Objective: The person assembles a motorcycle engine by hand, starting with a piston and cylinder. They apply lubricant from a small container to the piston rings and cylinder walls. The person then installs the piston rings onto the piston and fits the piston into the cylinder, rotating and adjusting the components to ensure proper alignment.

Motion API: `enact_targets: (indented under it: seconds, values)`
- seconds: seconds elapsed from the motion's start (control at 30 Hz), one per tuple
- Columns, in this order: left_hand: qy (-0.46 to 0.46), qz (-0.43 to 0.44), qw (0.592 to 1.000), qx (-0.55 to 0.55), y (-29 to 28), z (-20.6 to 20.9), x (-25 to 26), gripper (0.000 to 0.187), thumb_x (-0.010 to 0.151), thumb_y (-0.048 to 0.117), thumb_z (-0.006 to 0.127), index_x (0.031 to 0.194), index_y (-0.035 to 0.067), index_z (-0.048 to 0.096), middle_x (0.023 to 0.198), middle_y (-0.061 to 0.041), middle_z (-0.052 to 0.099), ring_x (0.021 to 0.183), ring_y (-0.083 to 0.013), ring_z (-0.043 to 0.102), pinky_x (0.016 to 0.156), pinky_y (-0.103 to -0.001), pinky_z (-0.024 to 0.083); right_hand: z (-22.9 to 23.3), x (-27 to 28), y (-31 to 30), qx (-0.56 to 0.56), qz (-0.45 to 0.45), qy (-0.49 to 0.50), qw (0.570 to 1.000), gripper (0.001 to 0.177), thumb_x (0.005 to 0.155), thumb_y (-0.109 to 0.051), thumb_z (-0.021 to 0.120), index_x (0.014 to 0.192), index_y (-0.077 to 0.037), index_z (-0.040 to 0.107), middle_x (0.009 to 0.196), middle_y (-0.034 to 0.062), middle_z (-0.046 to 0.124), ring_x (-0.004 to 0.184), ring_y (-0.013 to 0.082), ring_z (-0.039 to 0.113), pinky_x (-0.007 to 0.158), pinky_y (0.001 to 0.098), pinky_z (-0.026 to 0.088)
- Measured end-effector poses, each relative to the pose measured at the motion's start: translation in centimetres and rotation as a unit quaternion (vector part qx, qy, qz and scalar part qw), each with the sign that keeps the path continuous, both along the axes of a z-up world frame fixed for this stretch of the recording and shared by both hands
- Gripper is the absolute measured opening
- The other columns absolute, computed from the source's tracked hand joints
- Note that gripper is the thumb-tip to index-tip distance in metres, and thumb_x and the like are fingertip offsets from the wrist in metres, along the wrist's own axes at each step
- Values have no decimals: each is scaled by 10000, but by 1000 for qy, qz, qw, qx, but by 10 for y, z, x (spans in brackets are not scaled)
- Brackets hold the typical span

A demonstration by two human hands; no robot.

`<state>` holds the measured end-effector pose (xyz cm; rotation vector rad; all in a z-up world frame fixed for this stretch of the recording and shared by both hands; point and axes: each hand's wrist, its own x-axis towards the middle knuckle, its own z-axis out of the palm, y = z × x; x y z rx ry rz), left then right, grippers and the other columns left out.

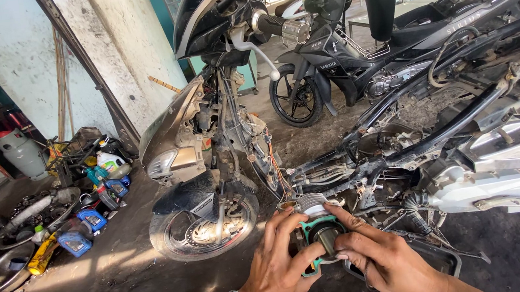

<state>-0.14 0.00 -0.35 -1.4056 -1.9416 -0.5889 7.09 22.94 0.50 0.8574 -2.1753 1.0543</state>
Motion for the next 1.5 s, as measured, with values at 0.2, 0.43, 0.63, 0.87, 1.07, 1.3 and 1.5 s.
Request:
enact_targets:
  seconds: [0.2,0.43,0.63,0.87,1.07,1.3,1.5]
  values:
    - [-30,-14,999,10,6,-4,-2,535,663,105,870,1140,160,633,1367,-197,461,1290,-455,473,892,-528,570,-1,-2,4,43,-49,40,997,140,843,-31,672,979,-65,674,1547,108,546,723,157,815,590,291,633]
    - [-88,-13,995,48,15,-18,-5,652,619,136,914,1131,84,513,1334,-187,500,1219,-392,528,748,-438,618,-4,-5,12,96,-39,113,988,145,787,18,645,924,-23,669,1463,158,609,528,109,746,482,247,619]
    - [-253,18,967,30,14,-57,-9,780,559,94,872,1230,73,474,1333,-141,537,1171,-340,546,957,-431,492,29,7,6,-54,-123,110,985,55,869,33,644,877,6,596,1244,155,736,715,149,699,580,248,514]
    - [-383,40,921,-59,43,-191,-3,855,541,139,878,1284,70,461,1278,-148,518,1161,-338,502,976,-421,454,11,-5,22,-37,-136,-71,987,159,875,-46,716,1032,-32,737,849,22,752,424,101,468,404,270,395]
    - [-442,88,886,-111,77,-327,12,827,573,178,847,1285,173,427,1208,-93,486,1121,-314,492,862,-423,485,10,-9,38,-23,-128,-89,987,111,884,-75,725,993,-57,725,917,2,781,490,115,555,483,269,466]
    - [-498,141,855,12,104,-420,28,814,600,201,874,1294,166,450,1225,-90,532,1146,-327,520,913,-458,498,12,-11,47,-6,-118,-95,988,139,852,-44,735,990,-48,720,940,11,788,500,109,591,481,261,494]
    - [-510,170,841,55,109,-462,28,848,620,184,872,1342,103,433,1274,-130,548,1181,-350,519,979,-486,493,10,-10,43,-47,-115,-144,982,123,859,-68,735,981,-52,746,879,-1,818,487,71,579,464,232,497]
